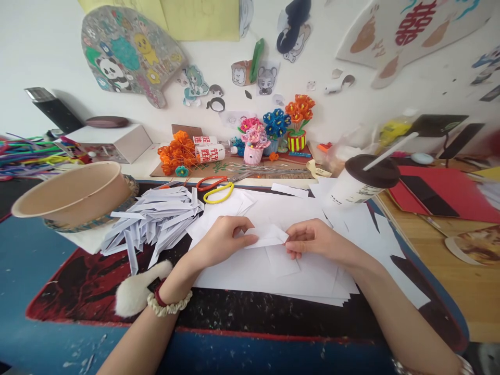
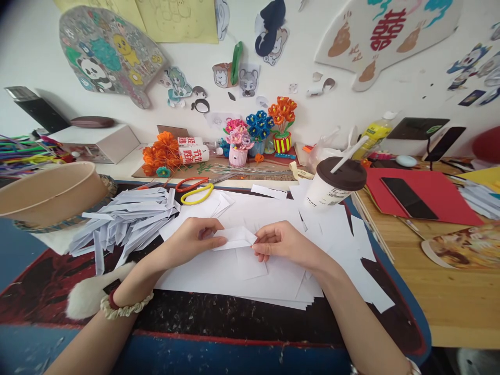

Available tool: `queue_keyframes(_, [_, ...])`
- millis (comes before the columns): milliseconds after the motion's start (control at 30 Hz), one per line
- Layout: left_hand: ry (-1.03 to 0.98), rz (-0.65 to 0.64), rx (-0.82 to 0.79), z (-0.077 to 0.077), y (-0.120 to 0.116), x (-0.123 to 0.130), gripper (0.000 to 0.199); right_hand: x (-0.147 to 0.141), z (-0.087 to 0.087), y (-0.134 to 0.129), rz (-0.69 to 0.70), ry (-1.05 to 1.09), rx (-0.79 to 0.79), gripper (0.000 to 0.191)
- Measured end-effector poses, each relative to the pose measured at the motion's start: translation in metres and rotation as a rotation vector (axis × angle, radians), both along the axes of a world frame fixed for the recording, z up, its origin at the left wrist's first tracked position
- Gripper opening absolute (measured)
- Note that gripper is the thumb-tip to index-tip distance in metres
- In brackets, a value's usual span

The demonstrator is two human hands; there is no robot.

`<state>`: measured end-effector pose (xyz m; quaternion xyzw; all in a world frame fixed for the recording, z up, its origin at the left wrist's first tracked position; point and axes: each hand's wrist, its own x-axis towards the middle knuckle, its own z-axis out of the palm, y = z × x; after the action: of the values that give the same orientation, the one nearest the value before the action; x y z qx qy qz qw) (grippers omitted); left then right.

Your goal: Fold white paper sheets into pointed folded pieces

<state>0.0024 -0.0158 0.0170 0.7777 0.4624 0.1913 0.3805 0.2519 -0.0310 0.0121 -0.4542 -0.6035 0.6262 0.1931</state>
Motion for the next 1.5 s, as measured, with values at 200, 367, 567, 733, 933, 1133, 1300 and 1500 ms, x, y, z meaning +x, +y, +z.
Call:
queue_keyframes(200, [-0.009,-0.005,-0.008,0.001,-0.001,0.003,0.018,-0.001,-0.003,0.001,0.000,-0.058,0.029,0.032])
queue_keyframes(367, [0.005,-0.011,-0.030,0.002,-0.003,0.004,0.015,-0.001,-0.003,-0.001,0.018,-0.011,0.012,0.025])
queue_keyframes(567, [0.016,-0.024,-0.030,0.001,-0.003,0.003,0.015,-0.002,-0.002,-0.001,-0.024,-0.041,0.086,0.029])
queue_keyframes(733, [0.032,-0.040,-0.018,0.000,-0.004,0.006,0.015,-0.003,-0.007,-0.001,-0.063,-0.041,0.126,0.040])
queue_keyframes(933, [0.064,-0.051,0.024,-0.004,-0.004,0.010,0.011,-0.011,-0.016,-0.001,-0.117,-0.229,0.309,0.019])
queue_keyframes(1133, [0.039,-0.029,0.063,-0.009,-0.002,0.007,0.011,-0.012,-0.015,0.000,-0.151,-0.264,0.309,0.015])
queue_keyframes(1300, [0.089,-0.008,0.078,-0.007,-0.002,0.009,0.006,-0.011,-0.015,-0.001,-0.120,-0.314,0.386,0.015])
queue_keyframes(1500, [0.131,0.021,0.160,-0.011,-0.002,0.014,0.004,-0.015,-0.018,0.000,-0.132,-0.341,0.571,0.016])
